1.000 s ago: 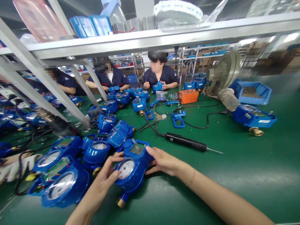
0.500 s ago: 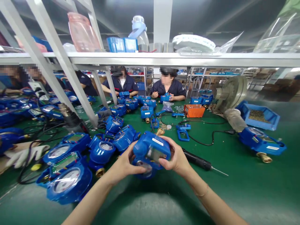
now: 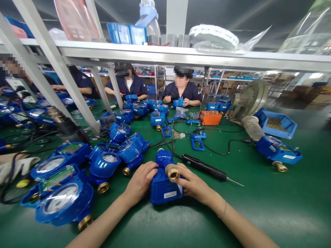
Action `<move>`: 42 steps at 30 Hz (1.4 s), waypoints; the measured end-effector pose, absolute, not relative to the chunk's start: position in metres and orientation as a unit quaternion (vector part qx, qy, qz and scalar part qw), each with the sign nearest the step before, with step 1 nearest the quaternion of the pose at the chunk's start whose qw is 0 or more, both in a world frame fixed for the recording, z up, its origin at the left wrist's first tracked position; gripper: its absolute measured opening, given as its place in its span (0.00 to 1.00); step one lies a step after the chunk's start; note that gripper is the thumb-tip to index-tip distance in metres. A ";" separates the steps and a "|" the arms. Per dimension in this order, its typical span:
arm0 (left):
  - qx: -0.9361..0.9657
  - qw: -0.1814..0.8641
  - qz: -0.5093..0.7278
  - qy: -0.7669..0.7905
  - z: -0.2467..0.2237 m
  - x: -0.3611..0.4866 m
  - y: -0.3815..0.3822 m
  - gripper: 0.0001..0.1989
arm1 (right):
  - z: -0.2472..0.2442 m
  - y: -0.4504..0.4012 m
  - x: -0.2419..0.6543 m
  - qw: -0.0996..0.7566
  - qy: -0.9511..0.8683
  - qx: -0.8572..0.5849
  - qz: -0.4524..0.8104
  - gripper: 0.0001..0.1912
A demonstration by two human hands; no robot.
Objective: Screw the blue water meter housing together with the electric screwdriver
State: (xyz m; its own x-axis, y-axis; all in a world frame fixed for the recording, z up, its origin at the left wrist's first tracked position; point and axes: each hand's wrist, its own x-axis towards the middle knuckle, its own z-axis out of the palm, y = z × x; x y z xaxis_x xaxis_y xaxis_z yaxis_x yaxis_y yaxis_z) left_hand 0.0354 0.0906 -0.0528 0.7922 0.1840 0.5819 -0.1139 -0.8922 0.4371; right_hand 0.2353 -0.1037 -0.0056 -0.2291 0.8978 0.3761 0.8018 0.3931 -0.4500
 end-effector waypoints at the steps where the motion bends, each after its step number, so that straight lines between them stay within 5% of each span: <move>1: 0.924 0.220 0.312 0.020 -0.054 0.031 0.090 0.17 | -0.006 -0.107 0.234 0.300 -0.780 -0.545 0.076 0.46; 5: 0.939 0.197 0.279 0.042 -0.046 0.016 0.083 0.18 | -0.010 -0.120 0.237 0.359 -0.745 -0.552 0.102 0.43; 11: 0.908 0.225 0.313 0.166 0.002 0.006 0.058 0.15 | -0.022 -0.116 0.234 0.546 -0.531 -0.560 0.325 0.57; 16: 0.936 0.144 0.284 0.149 0.024 0.032 0.012 0.30 | -0.025 -0.094 0.216 0.573 -0.462 -0.499 0.457 0.58; 20: 0.934 0.106 0.306 0.149 0.017 0.054 -0.002 0.21 | -0.027 -0.091 0.209 0.602 -0.444 -0.488 0.449 0.56; 29: 0.889 0.268 0.348 0.132 0.035 0.029 0.058 0.13 | -0.030 -0.096 0.206 0.640 -0.401 -0.447 0.479 0.61; 34: 0.897 0.280 0.325 0.103 0.020 0.011 0.062 0.14 | -0.019 -0.103 0.217 0.572 -0.447 -0.498 0.474 0.59; 36: 0.892 0.281 0.336 0.114 0.015 0.010 0.057 0.15 | -0.009 -0.109 0.231 0.512 -0.503 -0.550 0.427 0.50; 39: 0.878 0.302 0.344 0.142 0.010 0.009 0.053 0.17 | 0.006 -0.117 0.259 0.370 -0.567 -0.716 0.170 0.25; 42: 0.859 0.328 0.344 0.189 0.006 0.008 0.052 0.18 | 0.007 -0.119 0.280 0.227 -0.524 -0.820 -0.033 0.19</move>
State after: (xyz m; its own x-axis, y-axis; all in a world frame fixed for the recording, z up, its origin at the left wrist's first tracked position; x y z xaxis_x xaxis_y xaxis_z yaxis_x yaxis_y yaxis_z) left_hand 0.0080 0.0517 0.0055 0.6918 0.5506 0.4671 0.0994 -0.7134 0.6937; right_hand 0.2799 -0.1194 0.0068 0.4479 0.8448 0.2926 0.8750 -0.3470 -0.3375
